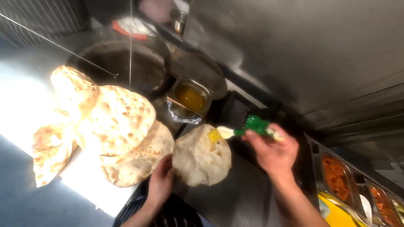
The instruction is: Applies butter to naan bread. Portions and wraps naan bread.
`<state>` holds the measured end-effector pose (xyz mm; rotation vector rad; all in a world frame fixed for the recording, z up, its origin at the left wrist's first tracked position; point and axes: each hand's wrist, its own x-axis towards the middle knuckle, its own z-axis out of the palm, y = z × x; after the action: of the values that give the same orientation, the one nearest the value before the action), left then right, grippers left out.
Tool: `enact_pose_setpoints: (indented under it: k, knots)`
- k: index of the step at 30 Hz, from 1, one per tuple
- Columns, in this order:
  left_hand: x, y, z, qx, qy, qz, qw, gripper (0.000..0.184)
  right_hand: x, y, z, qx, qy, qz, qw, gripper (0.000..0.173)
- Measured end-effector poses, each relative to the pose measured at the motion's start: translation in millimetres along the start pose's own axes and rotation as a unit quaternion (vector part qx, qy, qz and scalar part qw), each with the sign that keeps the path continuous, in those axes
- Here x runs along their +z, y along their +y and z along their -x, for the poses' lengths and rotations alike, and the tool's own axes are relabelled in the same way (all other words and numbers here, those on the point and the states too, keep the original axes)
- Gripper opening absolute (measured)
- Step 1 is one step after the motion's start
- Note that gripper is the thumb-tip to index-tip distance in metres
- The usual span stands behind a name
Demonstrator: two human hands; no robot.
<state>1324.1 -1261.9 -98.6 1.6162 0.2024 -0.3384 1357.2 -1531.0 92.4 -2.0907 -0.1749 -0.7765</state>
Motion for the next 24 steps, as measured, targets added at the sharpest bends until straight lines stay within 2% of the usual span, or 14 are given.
enact_pose_setpoints:
  k: [3,5,8,10,11,15,17,18,20,21,24]
  knots:
    - [-1,-2,7,-0.01,-0.001,-0.05,0.999,0.038,6,4,18,-0.008,0.015,-0.001,1.0,0.013]
    - [0,-3,6,-0.02,0.001,-0.079,0.997,0.039,16,13,29,0.051,-0.002,-0.053,0.997,0.015]
    - [5,-3,1,-0.04,-0.004,-0.126,0.991,0.047,55,39,50,0.184,-0.036,-0.12,0.975,0.019]
    - [7,-3,1,-0.052,-0.008,-0.15,0.987,0.053,79,62,60,0.249,-0.012,-0.081,0.965,0.016]
    - [7,-2,2,-0.054,-0.01,-0.157,0.986,0.054,85,74,62,0.256,0.019,-0.049,0.965,0.016]
    - [5,-3,2,-0.06,-0.022,-0.14,0.988,0.051,73,108,66,0.156,0.122,0.155,0.968,0.018]
    - [5,-4,2,-0.065,-0.029,-0.121,0.99,0.049,67,110,78,0.061,0.111,0.227,0.966,0.021]
    - [4,-3,2,-0.069,-0.032,-0.113,0.991,0.048,66,109,87,0.005,0.077,0.232,0.97,0.021]
    - [4,-2,3,-0.075,-0.036,-0.101,0.991,0.049,66,100,112,-0.076,-0.028,0.188,0.979,0.022]
    - [4,-2,3,-0.072,-0.036,-0.096,0.992,0.049,64,91,123,-0.087,-0.08,0.146,0.982,0.023]
    - [4,-3,3,-0.062,-0.035,-0.083,0.994,0.046,47,65,139,-0.018,-0.148,0.008,0.989,0.024]
